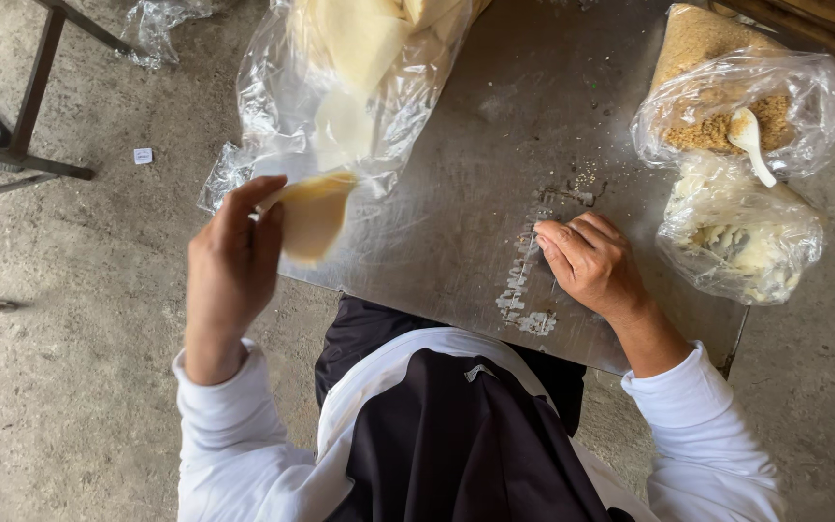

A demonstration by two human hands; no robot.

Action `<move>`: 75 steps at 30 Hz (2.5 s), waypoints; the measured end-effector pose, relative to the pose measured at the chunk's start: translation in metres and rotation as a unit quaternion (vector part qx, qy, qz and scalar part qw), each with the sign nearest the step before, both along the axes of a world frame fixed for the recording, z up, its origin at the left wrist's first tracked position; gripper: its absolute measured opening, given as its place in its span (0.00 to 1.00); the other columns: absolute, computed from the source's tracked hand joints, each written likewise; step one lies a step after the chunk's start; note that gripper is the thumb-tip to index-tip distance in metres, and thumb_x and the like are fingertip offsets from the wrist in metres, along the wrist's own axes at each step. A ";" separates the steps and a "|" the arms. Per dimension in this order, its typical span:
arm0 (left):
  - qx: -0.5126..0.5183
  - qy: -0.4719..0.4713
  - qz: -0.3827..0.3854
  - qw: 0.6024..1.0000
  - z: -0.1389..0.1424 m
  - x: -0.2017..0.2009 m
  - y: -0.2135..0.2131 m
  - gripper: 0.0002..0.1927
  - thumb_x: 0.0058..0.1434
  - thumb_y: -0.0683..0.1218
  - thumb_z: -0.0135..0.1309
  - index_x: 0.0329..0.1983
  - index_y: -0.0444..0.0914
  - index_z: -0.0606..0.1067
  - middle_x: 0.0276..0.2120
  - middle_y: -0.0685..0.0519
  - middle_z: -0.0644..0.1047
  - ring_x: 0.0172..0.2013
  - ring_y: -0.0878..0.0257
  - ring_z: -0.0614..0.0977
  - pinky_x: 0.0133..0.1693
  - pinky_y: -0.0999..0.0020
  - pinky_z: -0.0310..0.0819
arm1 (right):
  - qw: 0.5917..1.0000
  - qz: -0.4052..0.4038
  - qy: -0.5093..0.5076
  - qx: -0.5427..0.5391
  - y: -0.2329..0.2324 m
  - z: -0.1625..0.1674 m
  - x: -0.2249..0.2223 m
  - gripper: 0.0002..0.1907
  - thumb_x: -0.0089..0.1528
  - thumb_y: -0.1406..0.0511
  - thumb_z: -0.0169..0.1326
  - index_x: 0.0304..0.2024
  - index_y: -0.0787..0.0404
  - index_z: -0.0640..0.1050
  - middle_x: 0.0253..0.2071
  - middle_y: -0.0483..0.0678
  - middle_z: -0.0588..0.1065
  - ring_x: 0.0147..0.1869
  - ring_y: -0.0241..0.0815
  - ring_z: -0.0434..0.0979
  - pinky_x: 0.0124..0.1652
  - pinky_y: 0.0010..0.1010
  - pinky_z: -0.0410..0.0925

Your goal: The person repeatedly folds thin triangular wrappers, adds a spoonful of granular filling, and seals them into small packets on a metal table. They handle the wrappers and filling by hand and with a small white spoon, placing completed units aside.

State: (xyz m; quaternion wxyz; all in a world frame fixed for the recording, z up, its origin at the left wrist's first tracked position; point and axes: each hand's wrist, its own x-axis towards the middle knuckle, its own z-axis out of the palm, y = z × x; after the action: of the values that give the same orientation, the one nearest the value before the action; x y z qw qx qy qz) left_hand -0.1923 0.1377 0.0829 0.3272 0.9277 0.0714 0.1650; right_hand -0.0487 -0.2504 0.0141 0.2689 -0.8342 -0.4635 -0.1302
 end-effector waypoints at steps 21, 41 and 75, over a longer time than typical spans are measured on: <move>-0.150 -0.002 -0.342 0.928 0.026 0.042 -0.119 0.21 0.67 0.39 0.54 0.62 0.37 0.64 0.39 0.47 0.82 0.35 0.51 0.86 0.34 0.60 0.79 | 0.920 0.215 0.290 0.150 0.035 0.052 -0.017 0.41 0.63 0.51 0.61 0.70 0.66 0.62 0.65 0.57 0.71 0.71 0.46 0.70 0.69 0.43 0.65; 0.078 -0.052 0.091 0.991 -0.081 0.086 -0.009 0.16 0.63 0.48 0.63 0.51 0.36 0.79 0.38 0.40 0.82 0.29 0.46 0.84 0.30 0.56 0.76 | 0.874 0.041 0.455 0.164 0.041 -0.021 -0.005 0.14 0.67 0.59 0.59 0.48 0.64 0.78 0.40 0.42 0.78 0.45 0.30 0.76 0.46 0.25 0.71; -0.338 0.096 -0.301 0.886 -0.044 0.235 -0.076 0.04 0.70 0.39 0.58 0.44 0.32 0.75 0.39 0.51 0.80 0.42 0.65 0.80 0.46 0.70 0.76 | 0.892 0.038 0.426 0.146 0.043 -0.012 -0.004 0.11 0.67 0.60 0.59 0.42 0.63 0.78 0.34 0.44 0.77 0.39 0.32 0.74 0.40 0.28 0.71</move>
State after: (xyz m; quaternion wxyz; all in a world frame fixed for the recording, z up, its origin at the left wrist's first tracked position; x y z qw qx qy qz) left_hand 0.0429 0.0619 0.0388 0.6467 0.7490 -0.1289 -0.0651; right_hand -0.0524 -0.2074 0.0024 0.5640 -0.7430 -0.3113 0.1815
